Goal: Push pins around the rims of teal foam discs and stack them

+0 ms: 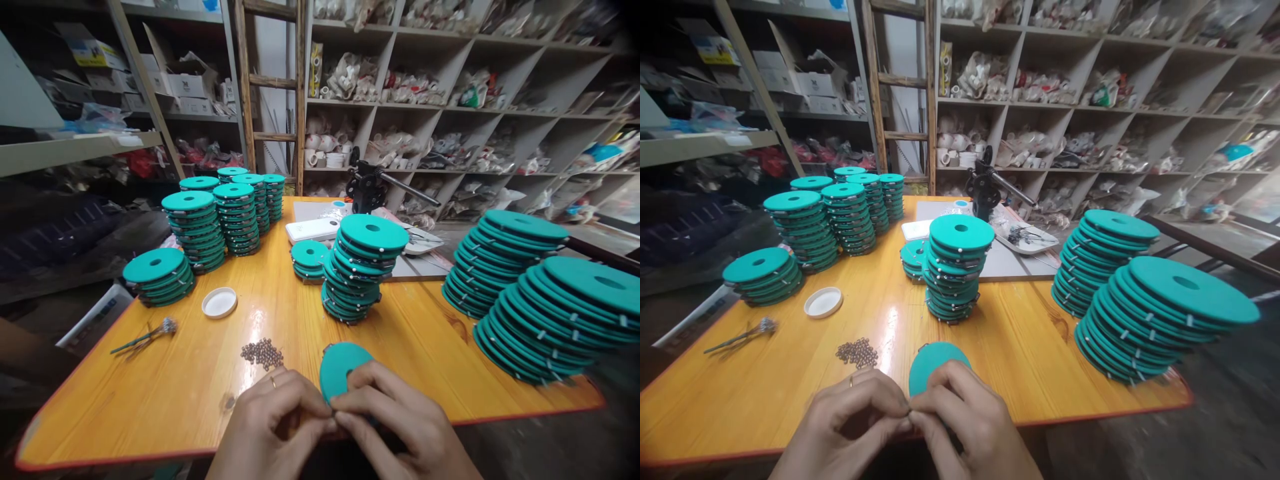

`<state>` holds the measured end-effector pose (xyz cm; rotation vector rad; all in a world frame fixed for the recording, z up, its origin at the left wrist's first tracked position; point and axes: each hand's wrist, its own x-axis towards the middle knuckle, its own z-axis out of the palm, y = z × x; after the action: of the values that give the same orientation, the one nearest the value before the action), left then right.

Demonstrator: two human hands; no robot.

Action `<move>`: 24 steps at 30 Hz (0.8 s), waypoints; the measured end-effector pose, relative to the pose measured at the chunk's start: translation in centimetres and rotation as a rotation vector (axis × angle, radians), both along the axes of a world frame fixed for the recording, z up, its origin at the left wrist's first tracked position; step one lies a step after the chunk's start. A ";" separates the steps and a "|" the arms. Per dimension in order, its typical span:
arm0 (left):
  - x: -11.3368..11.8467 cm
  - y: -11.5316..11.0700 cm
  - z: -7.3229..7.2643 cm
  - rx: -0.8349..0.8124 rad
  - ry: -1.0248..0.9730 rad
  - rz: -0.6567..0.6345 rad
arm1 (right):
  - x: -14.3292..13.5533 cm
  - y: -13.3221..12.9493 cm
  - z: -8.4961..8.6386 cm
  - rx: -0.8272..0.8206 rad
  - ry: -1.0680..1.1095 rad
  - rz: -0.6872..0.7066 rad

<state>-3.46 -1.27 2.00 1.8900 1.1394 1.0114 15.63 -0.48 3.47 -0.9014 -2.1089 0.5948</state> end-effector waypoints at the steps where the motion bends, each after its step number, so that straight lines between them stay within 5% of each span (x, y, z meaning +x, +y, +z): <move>1: 0.0 0.0 0.0 0.031 0.005 -0.006 | 0.0 0.0 0.1 -0.004 -0.010 0.001; 15: -0.9 -0.9 0.7 0.201 0.221 0.039 | 0.3 -0.6 -1.3 0.255 -0.118 -0.114; 19: -1.1 -0.7 1.3 0.302 0.206 -0.032 | 2.3 -1.3 -2.4 0.349 -0.242 -0.269; 24: -0.2 -0.1 1.3 0.427 0.254 -0.132 | 3.5 -1.8 -4.2 0.281 -0.315 -0.428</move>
<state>-3.68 -1.40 3.34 2.4566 0.9720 1.0199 19.09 -2.32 -0.77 -1.2937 -2.1033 -0.0679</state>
